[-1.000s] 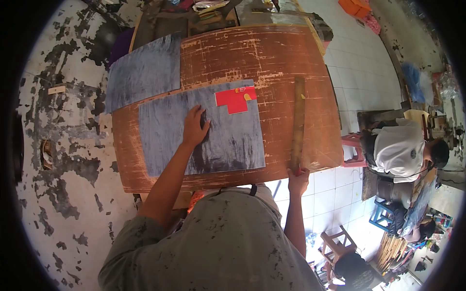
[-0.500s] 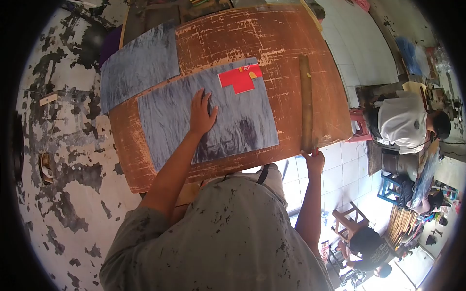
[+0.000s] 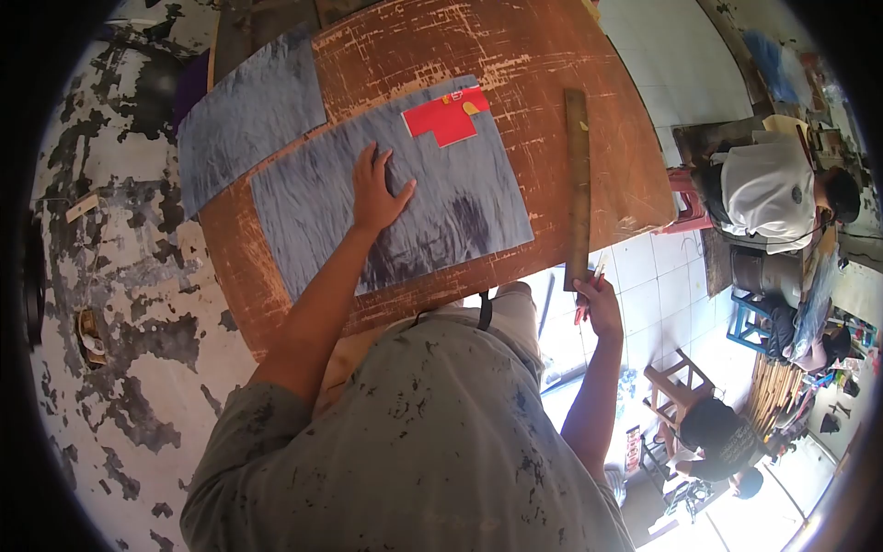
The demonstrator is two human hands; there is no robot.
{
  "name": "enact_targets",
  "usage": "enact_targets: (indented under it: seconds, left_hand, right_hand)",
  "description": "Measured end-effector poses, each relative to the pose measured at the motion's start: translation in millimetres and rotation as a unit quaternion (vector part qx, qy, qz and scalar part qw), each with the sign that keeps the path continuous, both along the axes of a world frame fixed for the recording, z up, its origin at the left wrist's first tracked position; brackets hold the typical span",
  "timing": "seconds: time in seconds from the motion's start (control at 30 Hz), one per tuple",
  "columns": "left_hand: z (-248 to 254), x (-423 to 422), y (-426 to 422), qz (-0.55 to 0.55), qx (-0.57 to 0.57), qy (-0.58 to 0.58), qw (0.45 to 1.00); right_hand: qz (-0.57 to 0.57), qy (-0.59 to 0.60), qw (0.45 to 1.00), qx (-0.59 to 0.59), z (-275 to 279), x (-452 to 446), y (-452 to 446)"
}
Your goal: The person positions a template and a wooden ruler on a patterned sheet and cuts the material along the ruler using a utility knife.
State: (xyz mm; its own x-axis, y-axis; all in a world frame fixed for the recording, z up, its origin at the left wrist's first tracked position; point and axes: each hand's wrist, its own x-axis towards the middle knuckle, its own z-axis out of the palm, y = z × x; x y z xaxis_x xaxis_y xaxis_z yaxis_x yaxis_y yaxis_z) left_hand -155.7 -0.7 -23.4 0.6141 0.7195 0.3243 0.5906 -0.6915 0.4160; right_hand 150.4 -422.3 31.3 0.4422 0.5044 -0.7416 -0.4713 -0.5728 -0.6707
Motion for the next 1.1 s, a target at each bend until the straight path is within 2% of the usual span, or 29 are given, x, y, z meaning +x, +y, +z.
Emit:
enact_targets:
  seconds: [0.03, 0.1, 0.13, 0.17, 0.23, 0.27, 0.5, 0.6, 0.63, 0.7, 0.8, 0.93, 1.0, 1.03, 1.1]
  left_hand:
    - [0, -2, 0, -0.002, -0.001, 0.01, 1.0]
    - [-2, -3, 2, -0.005, -0.001, 0.02, 1.0]
    - [-3, -4, 2, -0.011, 0.005, 0.023, 1.0]
    - [-5, -4, 2, -0.017, 0.01, 0.024, 1.0]
    - [-3, -7, 1, -0.025, 0.005, 0.031, 0.999]
    - [-2, -7, 2, -0.03, 0.0, 0.033, 0.999]
    - [6, -13, -14, -0.037, -0.024, 0.043, 0.998]
    - [8, -20, -28, -0.055, -0.031, 0.027, 0.998]
    - [7, -24, -29, -0.06, -0.049, 0.01, 0.997]
    - [4, -30, -31, -0.067, -0.067, -0.006, 0.996]
    - [1, -39, -34, -0.062, -0.108, -0.055, 0.991]
    - [1, -45, -38, -0.04, -0.072, -0.079, 0.993]
    - [1, -47, -38, -0.042, -0.066, -0.084, 0.993]
    - [2, -48, -38, -0.052, -0.055, -0.06, 0.995]
    - [7, -48, -36, -0.063, -0.043, -0.036, 0.996]
  right_hand:
    - [-0.001, 0.003, 1.0, -0.002, -3, -6, -3]
    - [-0.045, 0.044, 0.992, 0.112, -12, -21, 1]
    - [-0.031, 0.036, 0.991, 0.128, -13, -24, 2]
    - [-0.033, 0.037, 0.991, 0.128, -14, -26, 3]
    - [0.03, -0.024, 0.994, 0.099, -3, -30, 6]
    - [0.054, -0.019, 0.995, 0.085, 2, -28, 6]
    - [0.066, -0.102, 0.99, 0.078, 11, -45, 0]
    - [0.166, -0.077, 0.981, 0.061, 30, -64, 18]
    - [0.17, -0.087, 0.977, 0.089, 17, -75, 24]
    - [0.262, -0.166, 0.948, 0.067, -6, -91, 41]
    - [0.265, -0.158, 0.941, 0.138, -18, -129, 86]
    - [0.315, -0.124, 0.934, 0.117, -9, -157, 129]
    - [0.384, -0.203, 0.893, 0.12, -18, -169, 141]
    - [0.383, -0.202, 0.893, 0.12, -18, -175, 142]
    - [0.352, -0.286, 0.882, 0.125, -12, -185, 146]
